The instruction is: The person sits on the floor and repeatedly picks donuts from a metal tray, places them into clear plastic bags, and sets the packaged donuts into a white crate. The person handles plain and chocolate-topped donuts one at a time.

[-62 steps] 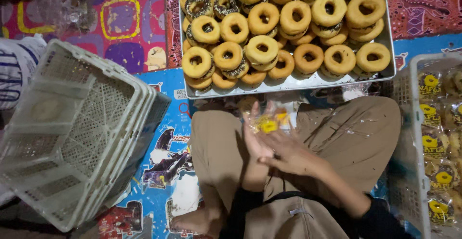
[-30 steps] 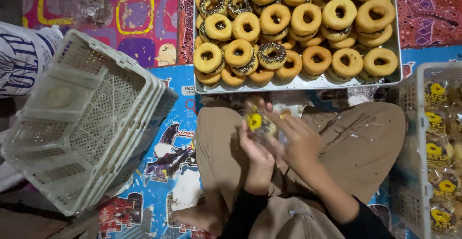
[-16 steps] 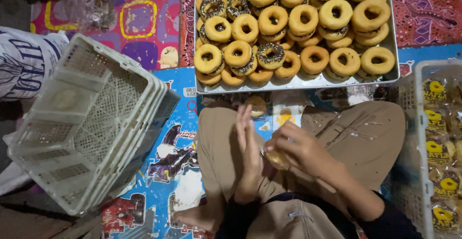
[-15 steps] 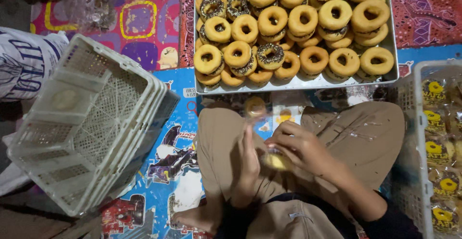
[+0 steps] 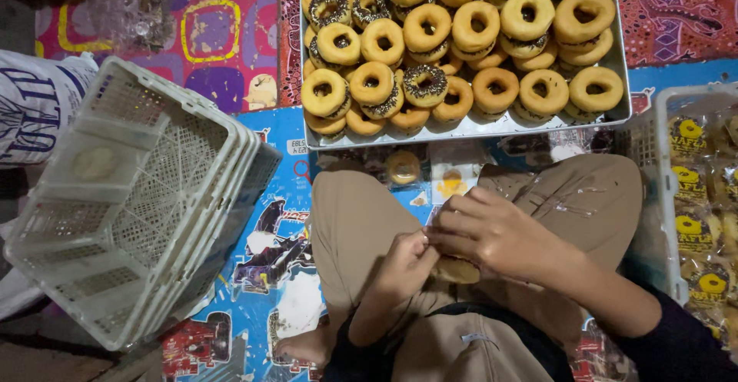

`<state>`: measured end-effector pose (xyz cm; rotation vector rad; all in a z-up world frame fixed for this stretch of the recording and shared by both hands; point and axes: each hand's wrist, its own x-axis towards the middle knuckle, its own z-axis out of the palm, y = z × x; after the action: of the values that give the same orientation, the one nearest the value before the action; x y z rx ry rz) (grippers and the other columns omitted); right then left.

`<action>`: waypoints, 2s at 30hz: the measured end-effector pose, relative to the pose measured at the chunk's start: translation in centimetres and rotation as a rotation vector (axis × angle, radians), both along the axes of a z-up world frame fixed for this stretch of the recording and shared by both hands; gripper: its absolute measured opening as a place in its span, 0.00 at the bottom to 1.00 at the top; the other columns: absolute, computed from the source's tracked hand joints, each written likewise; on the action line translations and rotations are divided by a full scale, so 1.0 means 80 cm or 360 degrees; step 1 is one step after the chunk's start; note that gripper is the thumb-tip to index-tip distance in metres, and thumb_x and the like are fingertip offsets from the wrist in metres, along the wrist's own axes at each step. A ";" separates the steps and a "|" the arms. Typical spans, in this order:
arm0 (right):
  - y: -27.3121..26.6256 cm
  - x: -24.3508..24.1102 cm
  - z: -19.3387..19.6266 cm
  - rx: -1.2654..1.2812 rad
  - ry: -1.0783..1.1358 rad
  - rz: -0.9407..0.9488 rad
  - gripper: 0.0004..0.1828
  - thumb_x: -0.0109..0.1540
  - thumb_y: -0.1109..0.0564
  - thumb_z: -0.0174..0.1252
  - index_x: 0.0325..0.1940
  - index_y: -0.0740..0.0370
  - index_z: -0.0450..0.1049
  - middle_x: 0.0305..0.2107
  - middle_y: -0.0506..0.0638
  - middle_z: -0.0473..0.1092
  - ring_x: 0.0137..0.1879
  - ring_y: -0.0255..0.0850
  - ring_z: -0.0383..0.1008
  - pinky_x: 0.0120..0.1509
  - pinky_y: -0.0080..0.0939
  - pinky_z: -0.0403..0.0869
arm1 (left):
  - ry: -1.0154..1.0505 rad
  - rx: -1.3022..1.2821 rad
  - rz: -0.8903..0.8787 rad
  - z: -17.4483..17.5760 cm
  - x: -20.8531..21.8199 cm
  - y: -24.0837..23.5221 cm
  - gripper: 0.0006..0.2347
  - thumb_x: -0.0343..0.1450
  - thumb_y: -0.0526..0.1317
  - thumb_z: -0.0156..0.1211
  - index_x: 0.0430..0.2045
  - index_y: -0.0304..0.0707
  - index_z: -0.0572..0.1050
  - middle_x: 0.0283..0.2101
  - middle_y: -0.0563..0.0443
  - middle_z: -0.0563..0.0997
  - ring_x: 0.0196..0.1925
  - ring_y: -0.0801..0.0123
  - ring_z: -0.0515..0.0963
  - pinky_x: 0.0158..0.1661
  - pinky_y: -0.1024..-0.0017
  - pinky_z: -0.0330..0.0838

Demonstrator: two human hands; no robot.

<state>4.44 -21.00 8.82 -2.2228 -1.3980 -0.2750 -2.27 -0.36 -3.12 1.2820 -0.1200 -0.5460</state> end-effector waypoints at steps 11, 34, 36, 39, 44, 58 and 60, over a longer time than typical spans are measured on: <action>-0.056 0.059 -0.113 -0.1054 0.0898 -0.1242 0.27 0.57 0.50 0.64 0.56 0.62 0.67 0.43 0.58 0.73 0.51 0.51 0.75 0.52 0.49 0.75 | 0.0113 0.0456 0.0401 0.048 0.016 0.043 0.18 0.80 0.42 0.45 0.60 0.25 0.68 0.56 0.34 0.74 0.50 0.67 0.76 0.48 0.71 0.74; 0.091 -0.031 -0.186 0.1384 0.1845 -0.0959 0.11 0.74 0.55 0.56 0.46 0.67 0.75 0.38 0.49 0.74 0.44 0.32 0.71 0.51 0.32 0.71 | 0.0085 0.0402 0.1070 0.020 0.017 0.020 0.06 0.76 0.35 0.56 0.36 0.29 0.75 0.31 0.49 0.83 0.34 0.76 0.81 0.39 0.78 0.75; 0.095 -0.017 -0.204 0.1490 0.1898 -0.1073 0.10 0.68 0.56 0.60 0.41 0.67 0.76 0.34 0.47 0.75 0.42 0.31 0.73 0.49 0.32 0.72 | 0.0108 0.0351 0.1112 0.002 0.034 0.036 0.05 0.75 0.33 0.60 0.36 0.26 0.74 0.32 0.49 0.83 0.35 0.75 0.81 0.40 0.78 0.74; 0.112 -0.002 -0.227 0.1755 0.1841 -0.1020 0.08 0.65 0.57 0.62 0.39 0.65 0.77 0.34 0.44 0.75 0.41 0.29 0.74 0.48 0.30 0.72 | -0.0057 0.0298 0.1259 -0.035 0.059 0.068 0.05 0.74 0.31 0.63 0.37 0.24 0.77 0.35 0.46 0.84 0.35 0.74 0.79 0.37 0.79 0.68; 0.151 -0.035 -0.284 0.1688 0.2032 -0.1207 0.07 0.66 0.58 0.64 0.36 0.64 0.79 0.27 0.44 0.72 0.31 0.27 0.65 0.35 0.28 0.63 | -0.0158 0.0658 0.1362 -0.086 0.023 0.093 0.09 0.73 0.32 0.63 0.44 0.30 0.73 0.34 0.49 0.84 0.37 0.74 0.82 0.41 0.79 0.74; -0.003 0.096 -0.454 -0.0540 0.0923 -0.1398 0.24 0.62 0.37 0.64 0.37 0.63 0.80 0.34 0.62 0.76 0.42 0.56 0.78 0.48 0.53 0.75 | -0.0235 0.0738 0.1471 -0.216 0.119 0.053 0.13 0.67 0.30 0.72 0.39 0.29 0.72 0.30 0.51 0.77 0.34 0.75 0.75 0.36 0.75 0.74; -0.015 0.108 -0.462 -0.0590 0.0368 -0.1075 0.25 0.53 0.39 0.66 0.38 0.63 0.79 0.36 0.62 0.76 0.45 0.59 0.77 0.51 0.56 0.73 | -0.0308 0.1311 0.1301 -0.219 0.138 0.032 0.10 0.69 0.32 0.69 0.37 0.29 0.73 0.35 0.44 0.77 0.38 0.64 0.76 0.40 0.66 0.74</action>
<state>13.07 -22.24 -28.16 -2.8733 -0.5719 0.0296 8.78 2.23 -20.66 2.0138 0.5068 0.2863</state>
